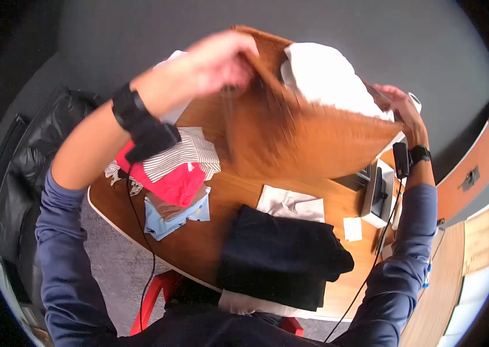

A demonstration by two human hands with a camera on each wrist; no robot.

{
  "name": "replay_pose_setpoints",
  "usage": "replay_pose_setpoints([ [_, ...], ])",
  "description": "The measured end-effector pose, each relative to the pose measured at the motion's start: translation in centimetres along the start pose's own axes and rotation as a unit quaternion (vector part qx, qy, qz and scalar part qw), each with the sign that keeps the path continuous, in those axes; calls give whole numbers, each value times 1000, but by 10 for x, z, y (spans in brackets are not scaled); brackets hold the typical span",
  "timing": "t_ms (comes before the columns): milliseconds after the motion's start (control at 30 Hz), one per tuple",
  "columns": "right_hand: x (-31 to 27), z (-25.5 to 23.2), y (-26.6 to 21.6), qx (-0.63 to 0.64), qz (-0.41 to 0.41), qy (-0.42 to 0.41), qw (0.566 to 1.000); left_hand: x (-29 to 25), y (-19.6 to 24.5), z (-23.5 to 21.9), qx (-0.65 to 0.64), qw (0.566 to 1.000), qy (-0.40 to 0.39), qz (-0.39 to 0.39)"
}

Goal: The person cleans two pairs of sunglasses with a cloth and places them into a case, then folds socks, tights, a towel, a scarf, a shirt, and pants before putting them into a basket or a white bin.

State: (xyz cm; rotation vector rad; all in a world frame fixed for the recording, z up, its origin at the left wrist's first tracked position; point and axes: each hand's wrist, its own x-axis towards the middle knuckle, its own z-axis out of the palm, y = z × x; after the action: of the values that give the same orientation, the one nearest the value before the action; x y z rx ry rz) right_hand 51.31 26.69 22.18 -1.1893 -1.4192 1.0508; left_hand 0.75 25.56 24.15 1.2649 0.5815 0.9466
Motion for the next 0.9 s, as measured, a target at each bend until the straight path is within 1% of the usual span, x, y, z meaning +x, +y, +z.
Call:
replay_pose_setpoints([
  [33,3,-3,9,19,-22,-54,998,-21,-14,6,-34,999,-15,-3],
  [67,5,0,8,0,-12,-31,999,-25,-21,19,-9,996,49,-73],
  [100,5,4,10,29,-6,-26,999,-33,-29,22,39,989,73,-121],
  [167,4,3,9,28,1,-19,999,-39,-36,33,25,987,90,-131],
  [267,12,1,17,-61,-60,64,994,-60,-45,36,11,991,45,-129],
  [300,10,-2,20,-12,-68,151,986,-63,-51,37,-7,992,50,-113],
  [333,6,-5,25,37,-74,237,968,-66,-58,38,-27,993,53,-100],
  [367,-4,-4,28,83,-81,321,940,-68,-64,39,-48,993,58,-89],
  [400,-19,-3,32,-5,-35,419,907,-69,-67,39,-62,993,55,-90],
  [433,-46,14,33,-58,-42,461,885,-72,-67,41,-73,992,52,-93],
  [467,-74,33,26,-60,-13,435,898,-78,-62,46,-87,991,33,-98],
  [533,-125,85,2,-19,47,387,921,-83,-67,56,-88,989,13,-117],
  [567,-146,111,-9,23,78,362,929,-87,-69,60,-89,988,7,-124],
  [600,-162,127,-15,13,99,321,942,-92,-70,72,-107,988,18,-109],
  [633,-173,141,-19,0,119,275,954,-96,-73,84,-138,986,0,-89],
  [667,-179,153,-24,-13,139,223,965,-99,-80,96,-157,985,12,-78],
  [700,-180,160,-29,-33,162,214,963,-102,-87,108,-176,982,26,-66],
  [767,-168,101,2,-5,151,125,981,-107,-93,129,-169,984,32,-52],
  [800,-168,108,-15,52,194,93,975,-108,-96,136,-158,986,-22,-53],
  [833,-169,141,-33,126,179,81,972,-109,-98,142,-146,985,-73,-54],
  [867,-170,155,-40,153,171,67,971,-111,-99,154,-162,977,-142,-14],
  [900,-174,159,-44,158,171,57,971,-118,-100,160,-176,961,-210,25],
])
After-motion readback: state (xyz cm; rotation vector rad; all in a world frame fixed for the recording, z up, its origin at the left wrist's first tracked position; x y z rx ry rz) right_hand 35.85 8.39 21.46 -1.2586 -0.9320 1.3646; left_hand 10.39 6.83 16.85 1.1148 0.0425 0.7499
